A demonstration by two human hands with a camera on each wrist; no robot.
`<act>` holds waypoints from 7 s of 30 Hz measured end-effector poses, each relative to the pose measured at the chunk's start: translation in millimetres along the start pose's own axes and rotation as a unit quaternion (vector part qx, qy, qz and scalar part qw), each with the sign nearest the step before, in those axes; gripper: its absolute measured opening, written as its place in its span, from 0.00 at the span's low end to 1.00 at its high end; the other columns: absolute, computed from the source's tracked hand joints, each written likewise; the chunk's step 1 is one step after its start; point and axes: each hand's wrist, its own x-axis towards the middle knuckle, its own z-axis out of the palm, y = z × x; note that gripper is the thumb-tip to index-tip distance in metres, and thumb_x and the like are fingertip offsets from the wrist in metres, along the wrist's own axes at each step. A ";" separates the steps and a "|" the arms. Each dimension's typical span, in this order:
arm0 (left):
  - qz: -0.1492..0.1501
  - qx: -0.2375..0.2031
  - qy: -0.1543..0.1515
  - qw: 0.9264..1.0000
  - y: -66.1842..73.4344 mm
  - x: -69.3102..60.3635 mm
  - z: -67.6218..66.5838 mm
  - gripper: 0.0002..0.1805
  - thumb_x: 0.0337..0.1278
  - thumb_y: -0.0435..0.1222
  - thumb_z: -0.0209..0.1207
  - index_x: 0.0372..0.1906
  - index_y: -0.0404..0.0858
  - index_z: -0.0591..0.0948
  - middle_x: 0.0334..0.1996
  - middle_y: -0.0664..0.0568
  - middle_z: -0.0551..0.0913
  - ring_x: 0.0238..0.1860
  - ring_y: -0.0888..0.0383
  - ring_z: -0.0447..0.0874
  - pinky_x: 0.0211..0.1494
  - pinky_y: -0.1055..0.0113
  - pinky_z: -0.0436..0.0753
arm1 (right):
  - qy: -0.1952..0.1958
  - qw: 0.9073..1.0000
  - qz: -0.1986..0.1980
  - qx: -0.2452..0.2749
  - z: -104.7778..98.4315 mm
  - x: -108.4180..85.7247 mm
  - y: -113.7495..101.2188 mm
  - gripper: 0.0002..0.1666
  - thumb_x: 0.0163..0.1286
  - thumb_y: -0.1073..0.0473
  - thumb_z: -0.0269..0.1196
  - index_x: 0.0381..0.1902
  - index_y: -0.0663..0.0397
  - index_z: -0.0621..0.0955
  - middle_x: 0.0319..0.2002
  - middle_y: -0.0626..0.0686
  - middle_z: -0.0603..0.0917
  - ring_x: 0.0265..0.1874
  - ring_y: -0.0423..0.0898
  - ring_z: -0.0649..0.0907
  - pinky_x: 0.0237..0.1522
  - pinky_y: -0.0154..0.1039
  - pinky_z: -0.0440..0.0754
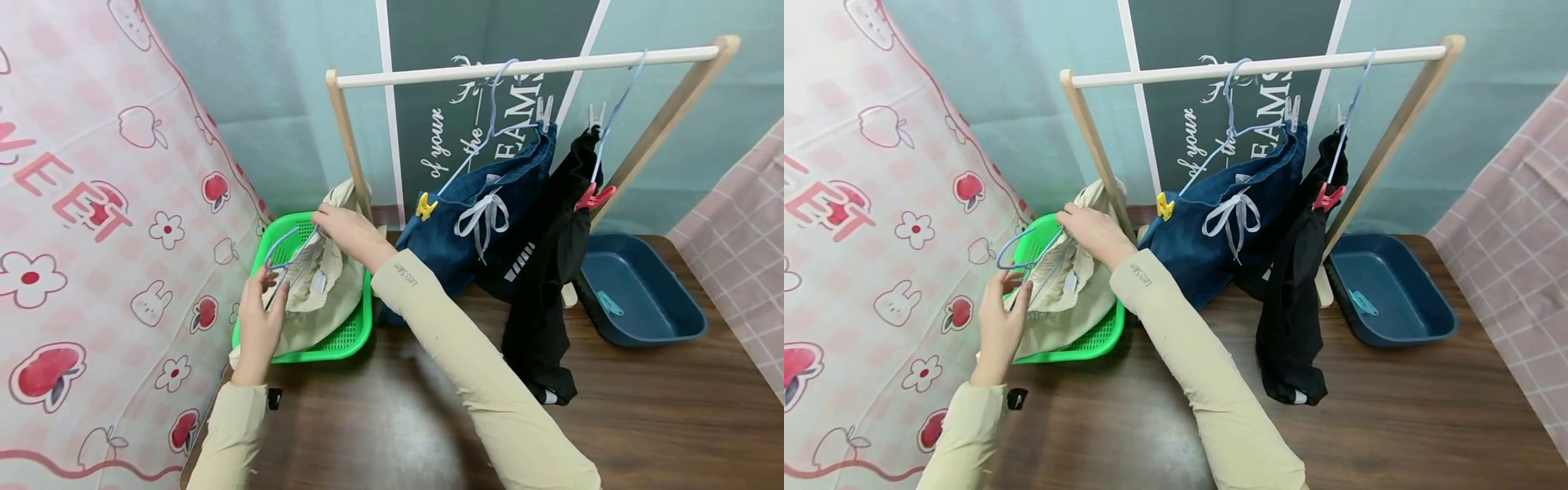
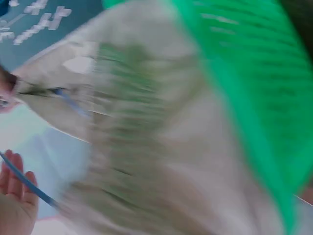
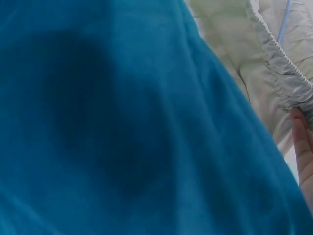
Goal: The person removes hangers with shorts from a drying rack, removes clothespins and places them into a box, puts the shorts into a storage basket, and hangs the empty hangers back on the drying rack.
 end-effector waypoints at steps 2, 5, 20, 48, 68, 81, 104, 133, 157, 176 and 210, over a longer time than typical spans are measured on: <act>-0.009 -0.007 -0.020 1.000 10.7 10.6 2.5 0.22 0.66 0.37 0.56 0.62 0.35 0.73 0.47 0.35 0.80 0.48 0.41 0.78 0.53 0.48 0.76 | 0.002 1.000 0.003 0.000 -0.1 0.5 0.2 0.19 0.75 0.67 0.46 0.58 0.47 0.73 0.52 0.49 0.76 0.46 0.41 0.79 0.47 0.34 0.76; -0.005 0.013 -0.033 0.999 21.5 21.6 6.6 0.19 0.69 0.39 0.52 0.59 0.35 0.76 0.45 0.37 0.83 0.44 0.43 0.81 0.48 0.49 0.79 | 0.004 1.000 0.011 0.004 -0.5 0.9 0.4 0.20 0.75 0.67 0.47 0.60 0.46 0.73 0.56 0.48 0.76 0.51 0.42 0.80 0.51 0.34 0.77; -0.051 -0.024 0.117 0.992 26.3 33.9 20.3 0.19 0.72 0.36 0.43 0.46 0.24 0.77 0.38 0.33 0.80 0.40 0.43 0.79 0.42 0.81 0.70 | 0.077 0.990 0.098 0.069 -8.6 10.7 7.1 0.23 0.77 0.64 0.43 0.64 0.44 0.73 0.65 0.46 0.75 0.65 0.42 0.73 0.65 0.33 0.69; -0.073 -0.192 0.257 0.944 23.6 34.8 6.5 0.09 0.66 0.29 0.51 0.30 0.37 0.79 0.24 0.70 0.75 0.28 0.73 0.76 0.38 0.79 0.75 | 0.209 0.958 0.158 0.114 -48.0 18.2 13.4 0.20 0.77 0.54 0.44 0.61 0.48 0.74 0.59 0.51 0.78 0.57 0.48 0.79 0.57 0.42 0.78; -0.118 -0.282 0.260 0.916 13.7 50.2 -3.1 0.13 0.66 0.28 0.50 0.29 0.47 0.77 0.22 0.60 0.77 0.29 0.66 0.77 0.42 0.74 0.76 | 0.193 0.925 0.222 0.241 -48.5 17.7 16.5 0.22 0.79 0.55 0.36 0.63 0.51 0.69 0.41 0.58 0.80 0.26 0.48 0.73 0.30 0.37 0.67; -0.130 -0.337 0.219 0.906 9.4 66.3 -10.1 0.11 0.65 0.26 0.51 0.29 0.42 0.78 0.20 0.59 0.78 0.26 0.67 0.77 0.40 0.76 0.76 | 0.320 0.806 0.328 0.374 -34.4 14.3 5.6 0.20 0.77 0.58 0.43 0.60 0.55 0.75 0.30 0.57 0.80 0.19 0.43 0.66 0.26 0.33 0.64; -0.142 -0.322 0.181 0.919 -5.4 57.8 -18.4 0.05 0.66 0.34 0.54 0.32 0.44 0.77 0.26 0.59 0.81 0.26 0.65 0.78 0.39 0.76 0.79 | 0.196 0.790 0.350 0.464 47.5 -8.5 -10.2 0.23 0.74 0.55 0.49 0.64 0.55 0.73 0.21 0.48 0.77 0.15 0.36 0.70 0.20 0.29 0.67; -0.163 0.019 0.015 0.986 -19.6 53.8 -13.7 0.15 0.69 0.30 0.48 0.55 0.27 0.76 0.48 0.33 0.73 0.52 0.43 0.75 0.53 0.63 0.74 | 0.045 0.878 0.332 0.343 131.5 -38.3 -29.5 0.19 0.71 0.59 0.52 0.57 0.52 0.79 0.55 0.54 0.82 0.25 0.41 0.73 0.33 0.33 0.71; -0.187 -0.027 0.050 0.981 -35.7 56.3 -1.5 0.14 0.64 0.33 0.56 0.47 0.26 0.81 0.41 0.39 0.80 0.31 0.83 0.67 0.39 0.87 0.68 | -0.001 0.903 0.303 0.304 133.0 -47.3 -25.2 0.19 0.74 0.59 0.50 0.59 0.54 0.76 0.53 0.57 0.79 0.27 0.43 0.72 0.31 0.34 0.69; -0.181 -0.204 0.138 0.952 11.8 72.2 6.3 0.14 0.63 0.33 0.57 0.48 0.28 0.83 0.28 0.73 0.76 0.34 0.72 0.72 0.40 0.81 0.72 | 0.026 0.891 0.303 0.339 131.0 -59.1 -25.7 0.23 0.75 0.49 0.49 0.61 0.54 0.73 0.58 0.56 0.74 0.50 0.50 0.79 0.50 0.44 0.78; -0.151 -0.303 0.278 0.899 39.2 66.2 -7.8 0.09 0.61 0.32 0.58 0.29 0.44 0.86 0.21 0.63 0.76 0.25 0.68 0.71 0.35 0.75 0.67 | 0.053 0.896 0.231 0.375 63.3 -86.5 0.9 0.18 0.76 0.55 0.49 0.55 0.53 0.81 0.36 0.62 0.82 0.18 0.46 0.67 0.26 0.35 0.67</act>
